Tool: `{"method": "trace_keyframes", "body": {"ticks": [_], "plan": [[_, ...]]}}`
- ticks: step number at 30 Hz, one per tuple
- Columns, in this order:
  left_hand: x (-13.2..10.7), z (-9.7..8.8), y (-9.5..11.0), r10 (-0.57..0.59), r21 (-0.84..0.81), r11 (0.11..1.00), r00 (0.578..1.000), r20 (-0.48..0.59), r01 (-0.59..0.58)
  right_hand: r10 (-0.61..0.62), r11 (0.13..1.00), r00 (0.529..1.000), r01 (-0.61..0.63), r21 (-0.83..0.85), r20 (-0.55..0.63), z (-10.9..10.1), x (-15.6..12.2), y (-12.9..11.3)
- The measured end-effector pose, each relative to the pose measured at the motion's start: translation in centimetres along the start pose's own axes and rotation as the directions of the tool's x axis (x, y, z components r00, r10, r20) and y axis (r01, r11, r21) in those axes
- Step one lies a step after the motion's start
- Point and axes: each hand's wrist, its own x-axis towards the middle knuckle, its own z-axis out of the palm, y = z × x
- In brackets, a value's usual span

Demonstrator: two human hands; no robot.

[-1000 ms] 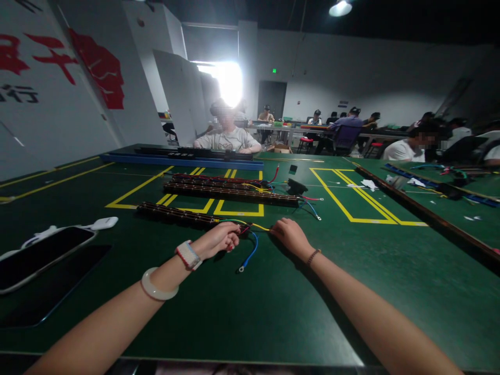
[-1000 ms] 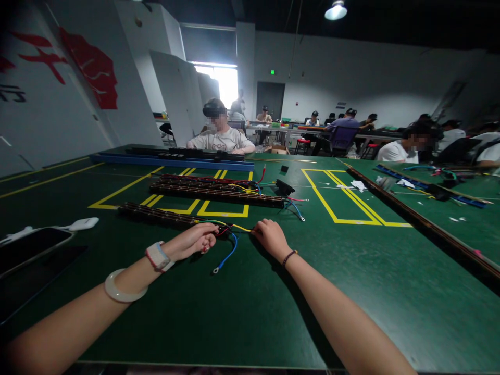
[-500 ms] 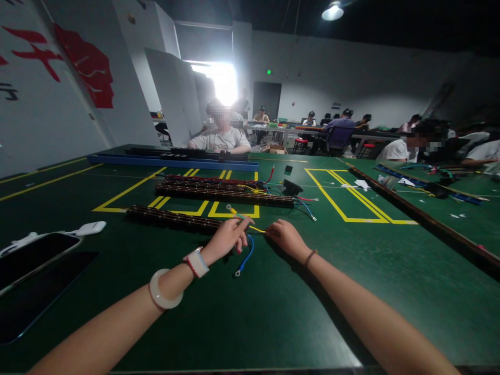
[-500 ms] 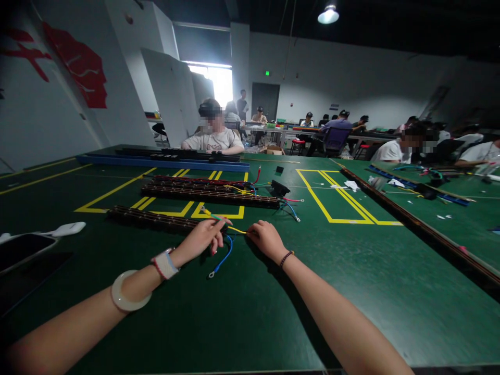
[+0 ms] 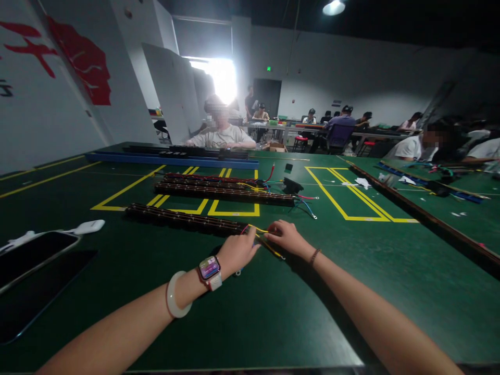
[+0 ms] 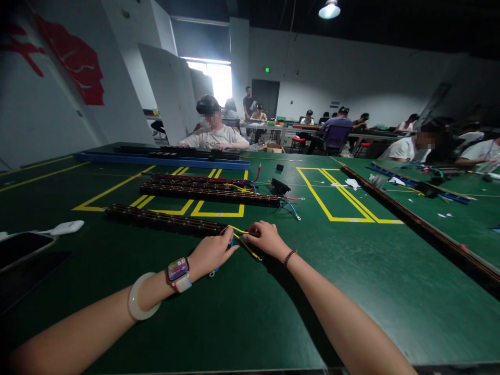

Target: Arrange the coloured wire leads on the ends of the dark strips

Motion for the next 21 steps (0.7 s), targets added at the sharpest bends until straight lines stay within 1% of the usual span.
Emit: {"method": "trace_keyframes", "body": {"ticks": [3, 6, 9, 10, 12, 14, 16, 19, 21], "plan": [[-0.2, -0.2, 0.0, -0.063, 0.092, 0.994, 0.997, 0.042, 0.059, 0.013, 1.000, 1.000, -0.013, -0.015, 0.010, 0.1, -0.2, -0.4], [0.0, -0.3, 0.0, -0.080, 0.075, 0.994, 0.993, 0.088, 0.074, 0.029, 0.999, 0.998, -0.027, -0.028, 0.057, 0.2, -0.4, -1.0], [0.4, -0.3, -0.1, -0.100, -0.026, 0.994, 0.988, 0.115, 0.104, 0.058, 0.998, 0.991, -0.058, -0.005, 0.119, 0.0, -0.5, -1.7], [0.5, -0.3, -0.2, -0.119, -0.084, 0.988, 0.982, 0.147, 0.132, 0.067, 0.998, 0.989, -0.069, 0.006, 0.128, -0.1, -0.5, -1.8], [0.8, -0.2, -0.3, -0.159, -0.225, 0.950, 0.956, 0.246, 0.216, 0.081, 0.996, 0.989, -0.084, 0.023, 0.121, -0.2, -0.6, -2.0], [1.0, -0.1, -0.3, -0.172, -0.384, 0.869, 0.919, 0.354, 0.311, 0.082, 0.995, 0.992, -0.086, 0.042, 0.094, -0.1, -0.6, -2.0], [1.0, 0.0, -0.2, -0.157, -0.540, 0.746, 0.891, 0.426, 0.389, 0.075, 0.993, 0.995, -0.081, 0.090, 0.065, 0.2, -0.8, -2.0], [1.0, 0.1, 0.1, -0.131, -0.702, 0.531, 0.865, 0.485, 0.475, 0.067, 0.986, 0.997, -0.072, 0.148, 0.037, 0.5, -1.0, -2.2], [0.9, 0.1, 0.3, -0.121, -0.756, 0.426, 0.859, 0.497, 0.497, 0.071, 0.994, 0.997, -0.072, 0.086, 0.020, 0.6, -1.2, -2.5]]}}
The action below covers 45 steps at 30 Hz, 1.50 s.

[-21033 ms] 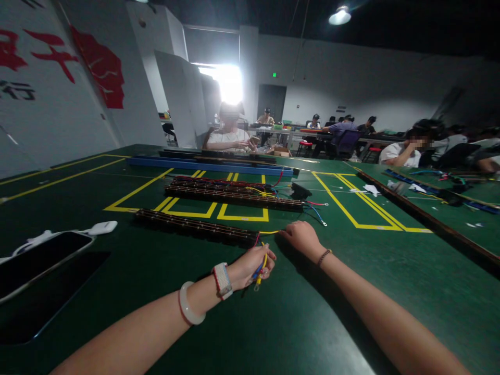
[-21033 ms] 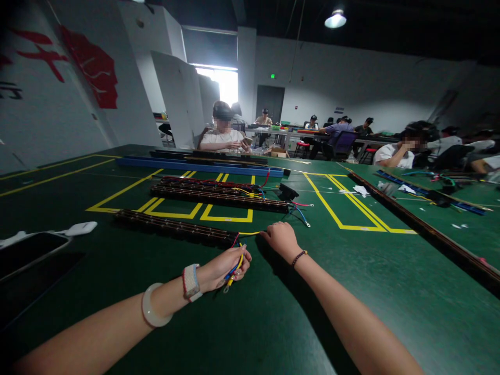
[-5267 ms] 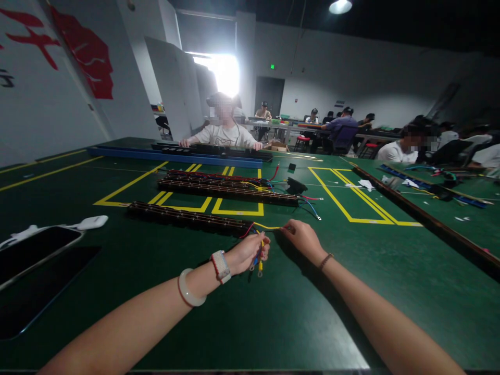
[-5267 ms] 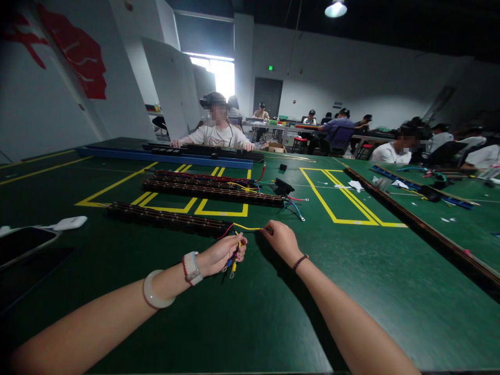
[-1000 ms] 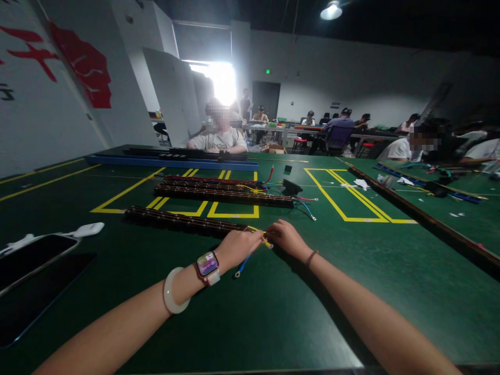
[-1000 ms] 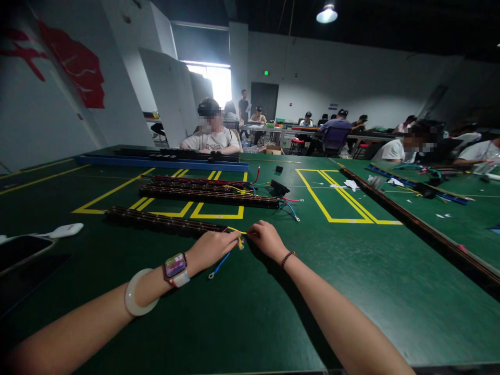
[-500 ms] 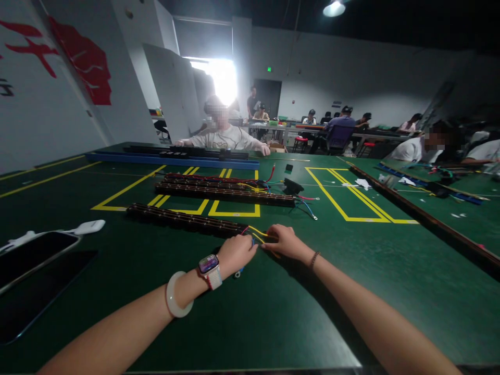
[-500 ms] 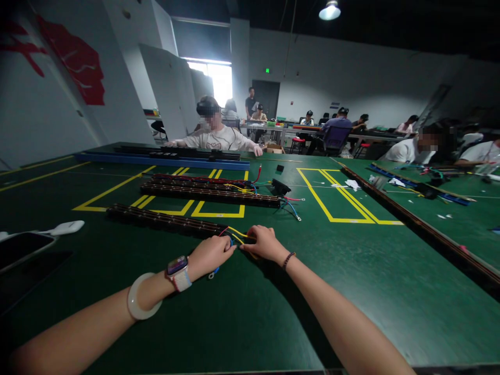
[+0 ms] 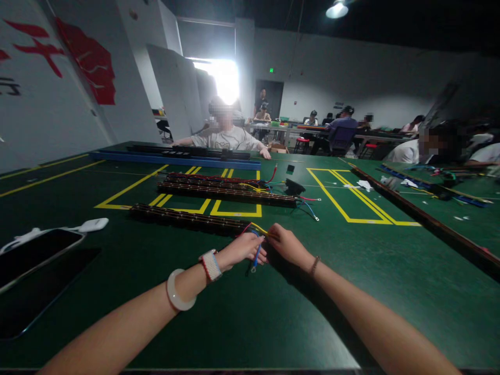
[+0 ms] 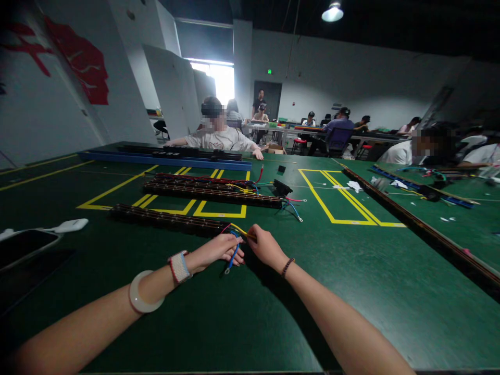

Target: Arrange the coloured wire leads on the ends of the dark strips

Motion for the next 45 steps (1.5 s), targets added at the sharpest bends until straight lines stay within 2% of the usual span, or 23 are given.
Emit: {"method": "trace_keyframes", "body": {"ticks": [3, 6, 8, 11, 15, 20, 22, 24, 29, 34, 36, 38, 41, 43, 45], "plan": [[0.0, 0.4, 0.2, 0.030, -0.128, 0.992, 0.999, 0.040, -0.024, -0.009, 0.969, 1.000, 0.004, -0.247, -0.019, 0.0, -0.4, -0.9], [0.6, 0.9, 0.1, 0.071, -0.258, 0.965, 0.996, 0.051, -0.056, -0.088, 0.875, 0.995, 0.095, -0.475, 0.039, 0.0, -0.9, -2.0], [1.2, 1.2, -0.1, 0.085, -0.342, 0.937, 0.996, 0.017, -0.074, -0.136, 0.826, 0.988, 0.156, -0.542, 0.077, 0.1, -1.3, -2.8], [1.9, 1.4, -0.8, 0.093, -0.425, 0.899, 0.995, -0.044, -0.103, -0.187, 0.800, 0.979, 0.201, -0.565, 0.083, 0.5, -2.0, -4.0], [2.3, 1.3, -1.4, 0.092, -0.457, 0.882, 0.993, -0.072, -0.115, -0.211, 0.846, 0.976, 0.209, -0.491, 0.051, 0.6, -2.6, -4.7], [2.1, 0.7, -1.2, 0.078, -0.524, 0.848, 0.996, -0.031, -0.083, -0.236, 0.957, 0.970, 0.220, -0.188, -0.065, -0.9, -1.9, -3.4], [2.0, 0.5, -1.1, 0.088, -0.554, 0.829, 0.996, 0.009, -0.069, -0.235, 0.971, 0.966, 0.228, -0.069, -0.112, -1.4, -1.4, -2.7], [2.0, 0.3, -1.2, 0.109, -0.571, 0.818, 0.993, 0.042, -0.066, -0.241, 0.970, 0.964, 0.241, -0.008, -0.111, -1.7, -1.1, -2.3], [2.1, 0.2, -1.4, 0.129, -0.574, 0.816, 0.989, 0.074, -0.063, -0.285, 0.951, 0.958, 0.285, -0.116, 0.022, -2.1, -0.8, -2.0], [2.0, 0.7, -1.2, 0.123, -0.579, 0.810, 0.992, 0.014, -0.092, -0.300, 0.896, 0.948, 0.318, -0.310, 0.104, -2.8, -1.0, -2.0], [1.9, 0.7, -1.1, 0.126, -0.577, 0.810, 0.992, -0.006, -0.107, -0.276, 0.899, 0.952, 0.305, -0.315, 0.135, -2.9, -1.0, -2.1], [1.9, 0.8, -1.1, 0.122, -0.565, 0.819, 0.993, -0.005, -0.103, -0.224, 0.938, 0.957, 0.262, -0.227, 0.183, -3.0, -1.0, -2.1], [1.8, 0.7, -1.1, 0.103, -0.549, 0.832, 0.995, 0.017, -0.077, -0.073, 0.997, 0.964, 0.074, 0.008, 0.256, -3.1, -0.5, -1.4], [1.7, 0.7, -1.1, 0.097, -0.542, 0.838, 0.995, 0.029, -0.066, 0.018, 0.991, 0.963, -0.054, 0.125, 0.270, -3.2, -0.1, -0.5], [1.7, 0.6, -1.1, 0.070, -0.521, 0.852, 0.997, 0.013, -0.053, 0.078, 0.979, 0.969, -0.118, 0.165, 0.235, -3.4, 0.2, 0.5]]}}
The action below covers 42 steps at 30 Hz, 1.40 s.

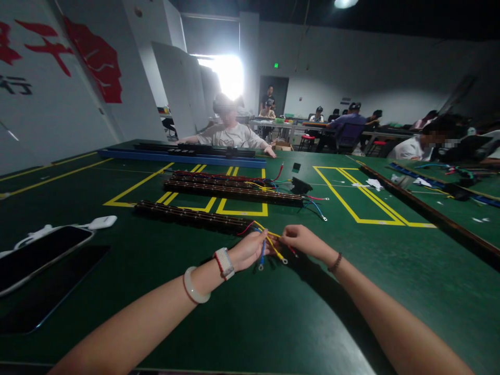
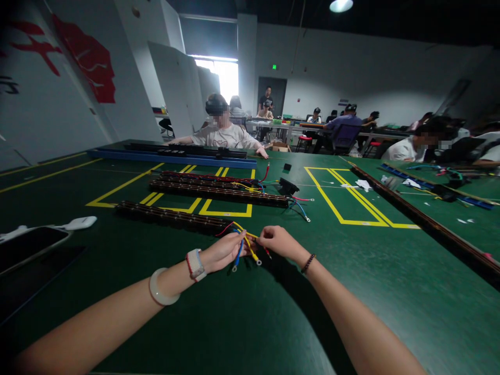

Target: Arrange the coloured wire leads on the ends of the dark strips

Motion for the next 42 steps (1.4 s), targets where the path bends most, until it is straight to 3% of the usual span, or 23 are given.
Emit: {"method": "trace_keyframes", "body": {"ticks": [3, 7, 9, 12, 16, 18, 21, 23, 25, 29, 34, 36, 39, 42], "plan": [[0.1, -0.3, 0.1, -0.046, 0.038, 0.998, 0.998, -0.038, 0.047, 0.006, 0.994, 0.988, -0.022, -0.104, -0.154, -0.3, 0.5, 1.4], [0.3, -0.9, 0.2, -0.107, 0.002, 0.994, 0.990, 0.095, 0.108, -0.116, 0.910, 0.932, -0.039, -0.413, -0.343, -0.1, 1.3, 2.4], [0.3, -1.0, 0.2, -0.124, -0.001, 0.992, 0.984, 0.126, 0.125, -0.144, 0.871, 0.919, -0.059, -0.488, -0.368, 0.1, 1.8, 2.7], [0.1, -0.9, 0.4, -0.134, 0.010, 0.991, 0.987, 0.089, 0.134, -0.171, 0.825, 0.916, -0.069, -0.561, -0.363, 0.5, 2.2, 2.9], [0.2, -0.9, 0.3, -0.136, -0.040, 0.989, 0.987, 0.092, 0.140, -0.368, 0.742, 0.851, 0.026, -0.669, -0.376, 0.6, 1.5, 2.8], [0.4, -1.0, 0.1, -0.120, -0.084, 0.988, 0.985, 0.124, 0.131, -0.499, 0.707, 0.801, 0.156, -0.690, -0.330, 0.5, 0.8, 2.5], [0.6, -1.0, -0.1, -0.079, -0.103, 0.990, 0.987, 0.138, 0.094, -0.658, 0.581, 0.742, 0.395, -0.712, -0.126, 0.7, 0.0, 1.6], [0.7, -1.0, -0.2, -0.056, -0.088, 0.994, 0.990, 0.132, 0.068, -0.713, 0.496, 0.701, 0.525, -0.692, 0.021, 1.2, -0.2, 1.0], [0.8, -1.0, -0.1, -0.045, -0.077, 0.995, 0.989, 0.137, 0.056, -0.743, 0.459, 0.663, 0.603, -0.652, 0.091, 1.8, -0.2, 0.6], [0.6, -1.1, 0.3, -0.075, -0.142, 0.984, 0.974, 0.215, 0.107, -0.759, 0.505, 0.649, 0.634, -0.586, 0.048, 2.5, 0.0, 0.3], [0.3, -0.8, 0.3, -0.069, -0.183, 0.978, 0.987, 0.142, 0.095, -0.619, 0.780, 0.716, 0.510, -0.363, -0.324, 2.2, 1.0, -0.1], [0.4, -0.7, 0.0, -0.057, -0.156, 0.985, 0.993, 0.103, 0.072, -0.551, 0.834, 0.724, 0.461, -0.303, -0.415, 1.9, 1.9, -1.0], [0.4, -0.4, -0.4, -0.035, -0.098, 0.994, 0.998, 0.049, 0.040, -0.558, 0.827, 0.728, 0.443, -0.347, -0.398, 1.7, 3.6, -3.5], [0.2, -0.1, -0.5, 0.035, -0.075, 0.997, 0.999, 0.038, -0.032, -0.624, 0.742, 0.741, 0.463, -0.485, -0.247, 1.9, 5.7, -6.4]]}}
